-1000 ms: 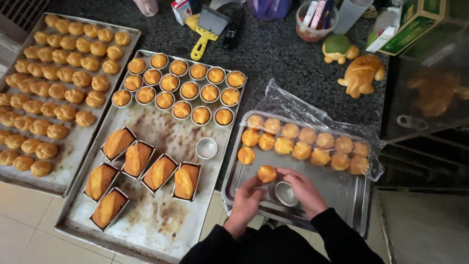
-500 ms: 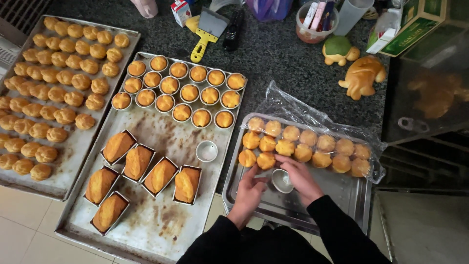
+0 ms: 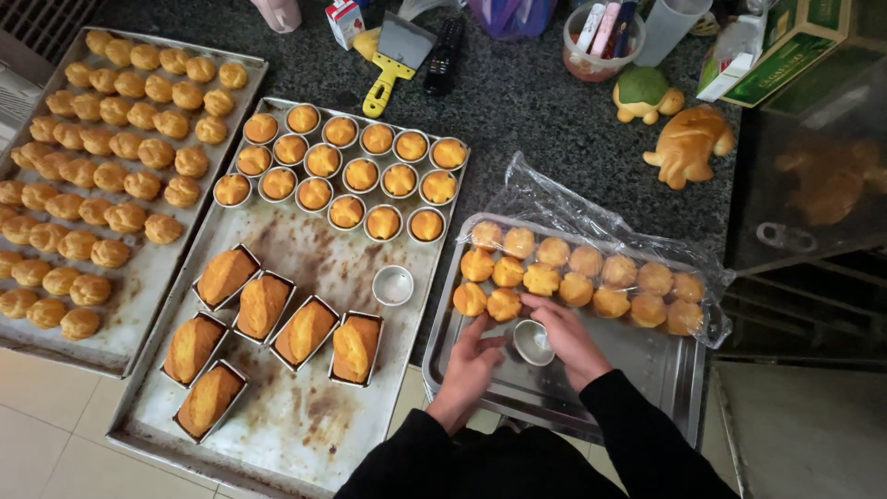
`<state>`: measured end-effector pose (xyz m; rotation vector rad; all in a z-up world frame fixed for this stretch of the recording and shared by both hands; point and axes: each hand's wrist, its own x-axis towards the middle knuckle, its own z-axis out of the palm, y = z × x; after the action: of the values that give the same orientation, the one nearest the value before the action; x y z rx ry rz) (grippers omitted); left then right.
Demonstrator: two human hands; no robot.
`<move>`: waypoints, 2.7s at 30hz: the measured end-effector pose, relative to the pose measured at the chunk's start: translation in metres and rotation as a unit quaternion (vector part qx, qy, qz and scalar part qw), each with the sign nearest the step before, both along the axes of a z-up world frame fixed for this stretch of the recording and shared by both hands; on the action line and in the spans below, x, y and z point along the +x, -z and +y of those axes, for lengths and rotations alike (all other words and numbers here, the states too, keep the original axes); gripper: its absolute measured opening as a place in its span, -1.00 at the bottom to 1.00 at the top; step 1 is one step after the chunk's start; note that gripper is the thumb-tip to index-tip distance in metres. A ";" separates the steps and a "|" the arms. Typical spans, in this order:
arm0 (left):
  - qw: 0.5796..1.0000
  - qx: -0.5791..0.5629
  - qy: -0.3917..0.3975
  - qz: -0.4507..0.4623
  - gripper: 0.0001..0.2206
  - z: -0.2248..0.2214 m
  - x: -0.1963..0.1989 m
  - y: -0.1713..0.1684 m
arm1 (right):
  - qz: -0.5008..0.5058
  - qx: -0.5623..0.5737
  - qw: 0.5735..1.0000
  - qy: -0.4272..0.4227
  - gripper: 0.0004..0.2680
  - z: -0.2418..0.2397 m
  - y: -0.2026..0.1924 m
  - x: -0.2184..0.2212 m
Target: Packing small round pastries into a plastic container and arranging small cakes on a tray
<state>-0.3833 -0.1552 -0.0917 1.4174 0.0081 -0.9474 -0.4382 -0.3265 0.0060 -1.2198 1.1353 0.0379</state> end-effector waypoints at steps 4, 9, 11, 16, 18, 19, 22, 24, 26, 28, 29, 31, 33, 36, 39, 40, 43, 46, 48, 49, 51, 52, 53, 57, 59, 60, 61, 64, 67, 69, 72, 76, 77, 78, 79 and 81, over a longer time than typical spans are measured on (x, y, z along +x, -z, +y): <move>1.000 0.004 -0.004 0.010 -0.20 0.000 0.000 0.001 | 0.019 -0.014 1.000 -0.007 -0.60 0.002 -0.011 0.003; 0.993 -0.013 -0.070 0.096 -0.37 0.004 0.005 0.001 | 0.005 -0.007 1.000 0.010 -0.62 0.002 -0.007 0.000; 0.983 -0.050 -0.111 0.141 -0.43 0.005 0.008 -0.008 | -0.002 -0.003 1.000 0.011 -0.63 0.003 -0.014 0.000; 0.988 0.014 -0.087 0.126 -0.32 0.008 0.021 -0.060 | 0.026 0.000 1.000 0.009 -0.62 0.006 -0.024 0.000; 0.990 0.003 -0.080 0.116 -0.37 0.009 0.020 -0.040 | 0.036 -0.011 0.999 -0.001 -0.62 0.006 -0.023 0.000; 0.992 -0.009 -0.073 0.106 -0.41 0.010 0.020 -0.030 | 0.046 -0.021 0.999 -0.011 -0.62 0.007 -0.022 0.000; 0.986 0.006 -0.088 0.144 -0.51 0.010 0.019 -0.040 | 0.041 0.000 0.999 0.001 -0.61 0.008 -0.021 -0.001; 0.986 -0.015 -0.080 0.146 -0.50 0.009 0.012 -0.009 | 0.038 -0.003 0.999 -0.003 -0.60 0.011 -0.029 0.001; 0.986 -0.036 -0.072 0.148 -0.49 0.007 0.006 -0.012 | 0.036 -0.007 0.999 -0.006 -0.58 0.011 -0.024 -0.001; 0.988 -0.008 -0.048 0.146 -0.27 0.003 0.005 -0.049 | -0.012 -0.003 1.000 0.001 -0.61 0.008 -0.006 -0.004; 0.988 -0.008 -0.047 0.146 -0.27 0.002 0.003 -0.048 | -0.013 -0.003 1.000 0.002 -0.61 0.008 -0.004 -0.004; 0.992 -0.015 -0.027 0.120 -0.33 0.000 0.000 -0.046 | -0.013 -0.023 0.999 -0.021 -0.60 0.006 0.001 -0.006; 0.993 -0.014 -0.019 0.112 -0.31 0.000 0.003 -0.067 | -0.006 -0.010 1.000 -0.013 -0.60 0.008 -0.007 -0.003; 0.994 -0.019 -0.011 0.103 -0.27 0.001 0.003 -0.070 | 0.002 0.002 1.000 -0.003 -0.59 0.009 -0.011 -0.002; 0.995 -0.004 -0.015 0.101 -0.29 0.002 0.000 -0.062 | 0.016 -0.007 1.000 -0.007 -0.60 0.008 -0.009 -0.004; 0.995 0.015 -0.019 0.101 -0.32 0.002 -0.001 -0.060 | 0.029 -0.015 0.999 -0.013 -0.61 0.008 -0.008 -0.005; 0.993 -0.036 0.067 -0.095 -0.44 0.016 -0.010 -0.036 | -0.013 -0.083 0.996 0.016 -0.72 0.005 0.002 -0.014; 0.900 -0.029 0.116 -0.419 -0.13 0.025 -0.003 -0.154 | -0.109 -0.107 0.988 0.016 -0.79 0.014 0.007 -0.012; 0.880 -0.031 0.143 -0.453 -0.12 0.025 0.004 -0.178 | -0.120 -0.100 0.988 -0.006 -0.81 0.024 0.005 -0.006; 0.857 -0.032 0.172 -0.485 -0.10 0.026 0.008 -0.190 | -0.131 -0.092 0.987 -0.028 -0.82 0.031 0.004 -0.002; 0.848 -0.037 0.166 -0.502 -0.18 0.032 0.020 -0.193 | -0.121 -0.056 0.991 -0.025 -0.76 0.042 -0.015 0.010; 0.839 -0.043 0.163 -0.517 -0.26 0.035 0.025 -0.195 | -0.108 -0.021 0.994 -0.019 -0.69 0.048 -0.024 0.016; 0.839 -0.041 0.161 -0.518 -0.26 0.039 0.036 -0.195 | -0.110 -0.020 0.993 -0.021 -0.69 0.053 -0.034 0.022; 0.831 0.039 0.092 -0.547 -0.36 0.061 0.087 -0.180 | -0.081 0.110 0.990 -0.020 -0.67 0.063 -0.103 0.039; 0.811 0.108 0.062 -0.572 -0.40 0.072 0.114 -0.168 | -0.024 0.063 0.993 -0.096 -0.55 0.055 -0.112 0.037; 0.799 0.157 0.081 -0.575 -0.40 0.075 0.127 -0.163 | -0.010 -0.010 0.990 -0.143 -0.63 0.047 -0.097 0.032; 0.784 0.206 0.101 -0.577 -0.39 0.079 0.139 -0.158 | 0.003 -0.083 0.978 -0.189 -0.69 0.040 -0.082 0.026; 0.759 0.246 0.173 -0.577 -0.36 0.079 0.157 -0.139 | 0.014 -0.429 0.891 -0.151 -0.73 0.017 -0.020 -0.001; 0.737 0.268 0.219 -0.580 -0.35 0.078 0.163 -0.124 | 0.034 -0.559 0.810 -0.177 -0.66 -0.009 0.000 -0.014; 0.744 0.263 0.226 -0.571 -0.29 0.077 0.163 -0.130 | 0.075 -0.551 0.808 -0.196 -0.61 -0.011 -0.010 -0.015; 0.749 0.243 0.215 -0.577 -0.25 0.074 0.160 -0.139 | 0.135 -0.543 0.795 -0.236 -0.54 -0.004 -0.034 -0.014; 0.753 0.205 0.156 -0.605 -0.39 0.071 0.157 -0.146 | 0.197 -0.598 0.731 -0.264 -0.50 0.005 -0.028 -0.014; 0.753 0.205 0.156 -0.605 -0.39 0.070 0.158 -0.144 | 0.196 -0.598 0.731 -0.264 -0.50 0.003 -0.024 -0.015; 0.752 0.192 0.142 -0.615 -0.42 0.069 0.158 -0.143 | 0.206 -0.579 0.740 -0.272 -0.49 0.001 -0.019 -0.015; 0.750 0.180 0.127 -0.624 -0.45 0.068 0.158 -0.140 | 0.215 -0.561 0.749 -0.279 -0.49 -0.001 -0.015 -0.016; 0.749 0.178 0.124 -0.626 -0.47 0.064 0.163 -0.136 | 0.225 -0.546 0.754 -0.289 -0.48 -0.004 -0.013 -0.016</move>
<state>-0.2206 -0.0908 0.0447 2.2177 -1.0793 -0.0058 -0.4546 -0.3301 0.0191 -2.7223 1.1391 0.1599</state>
